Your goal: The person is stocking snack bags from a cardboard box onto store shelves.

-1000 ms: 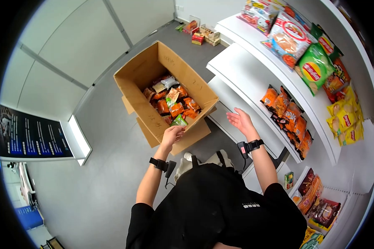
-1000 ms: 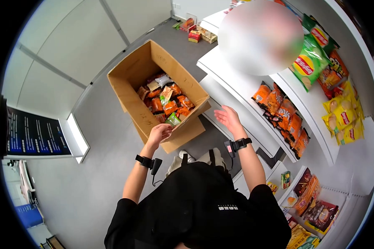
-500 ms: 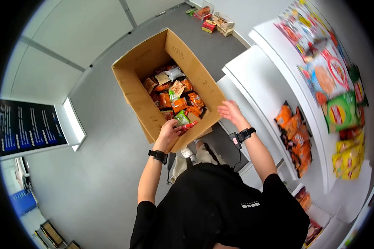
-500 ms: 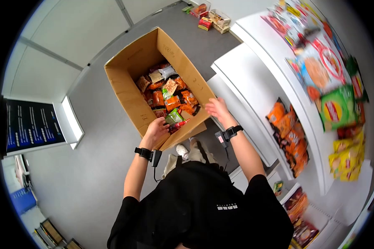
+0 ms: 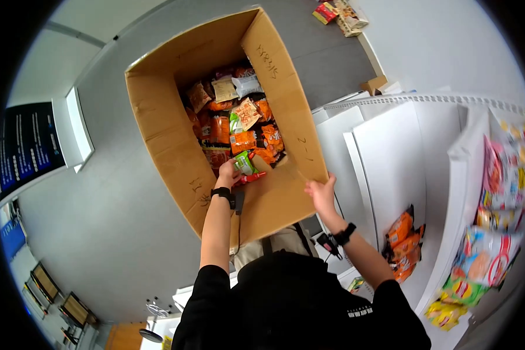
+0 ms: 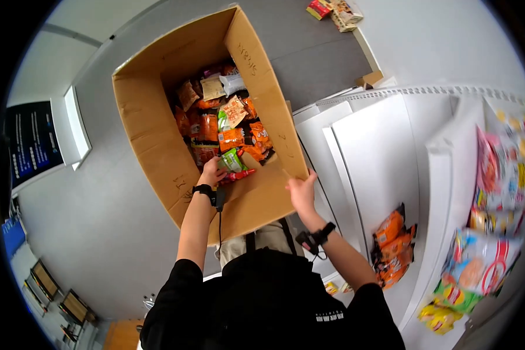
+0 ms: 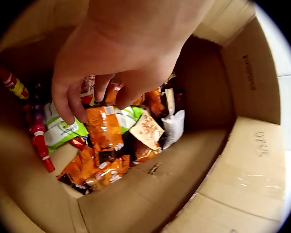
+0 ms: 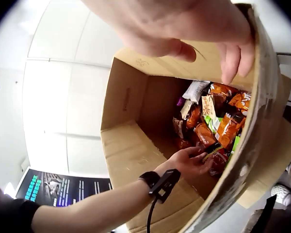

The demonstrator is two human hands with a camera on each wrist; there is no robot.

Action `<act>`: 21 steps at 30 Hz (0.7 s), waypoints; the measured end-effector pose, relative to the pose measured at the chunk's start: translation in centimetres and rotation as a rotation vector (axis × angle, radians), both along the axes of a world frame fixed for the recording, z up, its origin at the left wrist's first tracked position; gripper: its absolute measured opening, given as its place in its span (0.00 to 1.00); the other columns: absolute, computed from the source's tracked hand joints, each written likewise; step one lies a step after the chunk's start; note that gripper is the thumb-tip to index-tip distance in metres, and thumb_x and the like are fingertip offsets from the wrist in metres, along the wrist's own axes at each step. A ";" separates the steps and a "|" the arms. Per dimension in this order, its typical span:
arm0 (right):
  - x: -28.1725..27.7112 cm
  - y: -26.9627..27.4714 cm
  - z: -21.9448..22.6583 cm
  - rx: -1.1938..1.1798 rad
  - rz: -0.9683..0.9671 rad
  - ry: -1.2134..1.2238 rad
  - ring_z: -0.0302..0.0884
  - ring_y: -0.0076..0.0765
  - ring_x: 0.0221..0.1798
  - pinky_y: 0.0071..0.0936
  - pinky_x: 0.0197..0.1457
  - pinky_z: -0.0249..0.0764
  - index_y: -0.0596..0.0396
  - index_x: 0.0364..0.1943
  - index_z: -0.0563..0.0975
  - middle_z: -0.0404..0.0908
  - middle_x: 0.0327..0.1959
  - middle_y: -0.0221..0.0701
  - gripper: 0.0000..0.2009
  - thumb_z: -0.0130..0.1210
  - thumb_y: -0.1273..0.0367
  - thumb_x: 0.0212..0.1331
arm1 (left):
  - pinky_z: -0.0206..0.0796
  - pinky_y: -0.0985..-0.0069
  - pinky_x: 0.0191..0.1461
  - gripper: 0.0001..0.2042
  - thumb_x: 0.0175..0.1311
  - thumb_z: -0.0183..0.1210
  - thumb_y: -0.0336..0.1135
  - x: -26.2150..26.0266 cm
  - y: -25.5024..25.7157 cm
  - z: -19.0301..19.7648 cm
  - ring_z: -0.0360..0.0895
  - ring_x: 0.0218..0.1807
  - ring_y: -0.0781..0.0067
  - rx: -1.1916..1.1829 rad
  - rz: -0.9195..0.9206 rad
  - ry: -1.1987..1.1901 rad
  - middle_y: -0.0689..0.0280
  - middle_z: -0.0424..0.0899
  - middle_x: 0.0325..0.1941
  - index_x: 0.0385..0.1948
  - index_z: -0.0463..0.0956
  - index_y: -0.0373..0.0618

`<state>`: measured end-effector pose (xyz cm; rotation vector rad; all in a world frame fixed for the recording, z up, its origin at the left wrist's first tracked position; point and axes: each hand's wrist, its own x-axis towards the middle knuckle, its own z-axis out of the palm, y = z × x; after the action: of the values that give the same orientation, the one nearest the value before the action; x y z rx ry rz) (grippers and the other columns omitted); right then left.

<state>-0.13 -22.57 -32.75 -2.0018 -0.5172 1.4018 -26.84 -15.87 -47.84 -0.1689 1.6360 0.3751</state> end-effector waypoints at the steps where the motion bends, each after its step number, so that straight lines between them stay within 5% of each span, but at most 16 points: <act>1: 0.2 0.1 -0.3 0.018 0.025 -0.001 0.76 0.30 0.34 0.25 0.38 0.72 0.62 0.57 0.49 0.75 0.37 0.40 0.29 0.50 0.74 0.53 | 0.66 0.63 0.50 0.18 0.63 0.50 0.42 0.0 0.0 -1.9 0.71 0.50 0.62 -0.016 -0.006 0.034 0.60 0.72 0.51 0.53 0.69 0.46; 4: 0.8 -0.6 -0.5 0.035 0.081 0.018 0.75 0.28 0.37 0.25 0.42 0.71 0.63 0.57 0.48 0.75 0.35 0.39 0.29 0.49 0.75 0.54 | 0.65 0.63 0.45 0.18 0.61 0.52 0.41 -0.1 -0.4 -7.6 0.71 0.43 0.64 0.019 -0.095 0.011 0.62 0.73 0.43 0.51 0.70 0.46; 6: 1.2 -0.5 -0.1 0.036 0.095 0.057 0.75 0.28 0.39 0.24 0.45 0.71 0.63 0.57 0.47 0.75 0.34 0.38 0.29 0.49 0.75 0.54 | 0.62 0.64 0.35 0.16 0.58 0.54 0.41 0.5 -0.4 -10.5 0.66 0.30 0.68 0.080 -0.070 0.040 0.67 0.71 0.29 0.47 0.71 0.50; 8: 1.4 0.2 0.9 -0.003 0.131 0.114 0.75 0.29 0.41 0.24 0.49 0.69 0.63 0.58 0.45 0.76 0.35 0.38 0.30 0.50 0.74 0.55 | 0.62 0.60 0.48 0.22 0.57 0.54 0.45 0.3 -0.5 -13.3 0.68 0.49 0.64 0.148 -0.114 -0.034 0.64 0.73 0.48 0.54 0.68 0.52; 13: 2.8 0.9 2.0 -0.183 0.236 0.253 0.72 0.29 0.51 0.27 0.59 0.62 0.61 0.61 0.37 0.79 0.42 0.37 0.33 0.47 0.71 0.60 | 0.61 0.66 0.40 0.15 0.55 0.56 0.43 0.1 0.0 -18.1 0.67 0.37 0.74 0.180 -0.142 0.004 0.70 0.75 0.34 0.43 0.75 0.53; 21: 2.7 1.2 2.3 -0.154 0.222 0.304 0.71 0.29 0.52 0.27 0.60 0.61 0.60 0.62 0.37 0.79 0.41 0.37 0.33 0.47 0.71 0.61 | 0.59 0.78 0.25 0.12 0.56 0.57 0.38 -0.5 0.2 -23.7 0.67 0.21 0.76 0.212 -0.277 0.092 0.69 0.76 0.24 0.37 0.78 0.41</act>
<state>2.59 -21.39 -30.40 -1.8422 -0.5189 1.8950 -27.35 -15.68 -71.49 0.2358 1.6711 0.3443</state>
